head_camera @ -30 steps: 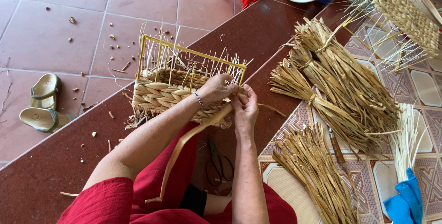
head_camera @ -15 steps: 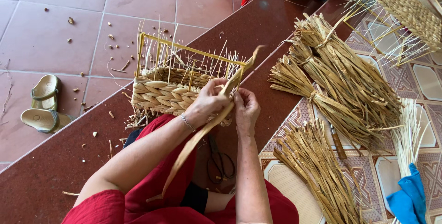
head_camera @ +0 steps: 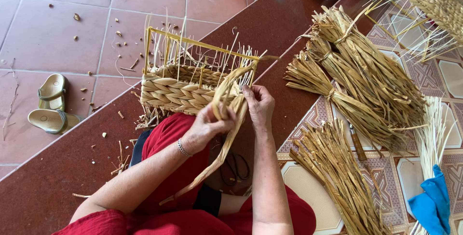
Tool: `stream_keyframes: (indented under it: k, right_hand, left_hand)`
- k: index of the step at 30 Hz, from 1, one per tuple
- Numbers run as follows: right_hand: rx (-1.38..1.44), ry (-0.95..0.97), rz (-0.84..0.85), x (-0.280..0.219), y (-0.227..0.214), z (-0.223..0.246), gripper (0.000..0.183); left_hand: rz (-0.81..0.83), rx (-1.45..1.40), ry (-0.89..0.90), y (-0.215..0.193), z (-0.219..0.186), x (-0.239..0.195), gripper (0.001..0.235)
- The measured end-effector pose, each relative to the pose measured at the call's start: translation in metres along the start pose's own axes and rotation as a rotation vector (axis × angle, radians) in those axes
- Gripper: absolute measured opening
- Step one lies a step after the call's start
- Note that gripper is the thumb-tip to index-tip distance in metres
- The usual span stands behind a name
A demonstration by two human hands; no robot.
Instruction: The person weaves a basket by hand, interlacing dried palm leaves through a rectangular frame. They repeatedly pull strands through the weave, tighten the pattern, and trim excess material with scissors.
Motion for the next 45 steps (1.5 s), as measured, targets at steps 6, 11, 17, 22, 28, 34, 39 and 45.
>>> stream_keyframes:
  k: [6,11,17,22,28,34,39,45]
  right_hand:
    - [-0.228,-0.112,-0.055,0.004,0.0,-0.006,0.017]
    - [-0.311,-0.232,-0.047,0.003,-0.003,-0.013,0.017]
    - [-0.274,-0.218,0.017,0.009,-0.017,-0.016,0.022]
    - [-0.204,-0.214,0.057,0.021,-0.015,-0.007,0.026]
    - [-0.323,-0.327,0.07,0.01,-0.03,0.019,0.033]
    - [-0.689,-0.713,0.272,-0.028,-0.053,0.042,0.043]
    - [-0.727,-0.838,0.288,-0.021,-0.047,0.046,0.045]
    - [-0.607,-0.5,0.348,-0.004,-0.036,0.052,0.019]
  left_hand:
    - [-0.033,0.234,-0.151,0.0,0.009,0.009,0.029]
    - [0.073,0.467,0.261,0.0,0.032,-0.02,0.034]
    - [-0.076,0.341,0.286,-0.027,-0.008,-0.047,0.032]
    - [-0.294,-0.117,0.159,-0.084,-0.078,-0.045,0.038]
    - [-0.577,-0.324,0.146,-0.115,-0.113,-0.064,0.02]
    - [-0.52,0.473,-0.097,-0.124,-0.11,-0.086,0.046]
    - [-0.517,1.518,0.116,-0.115,-0.149,-0.094,0.026]
    - [-0.729,1.378,0.863,-0.086,-0.182,-0.08,0.022]
Point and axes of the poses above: each hand's wrist, its own x-axis towards the middle knuckle, its own y-axis out of the palm, z = x × y, the point moved 1 cm from there along x, towards the middle knuckle, and after that the axes turned 2 degrees about -x, right-handed, at the moved point
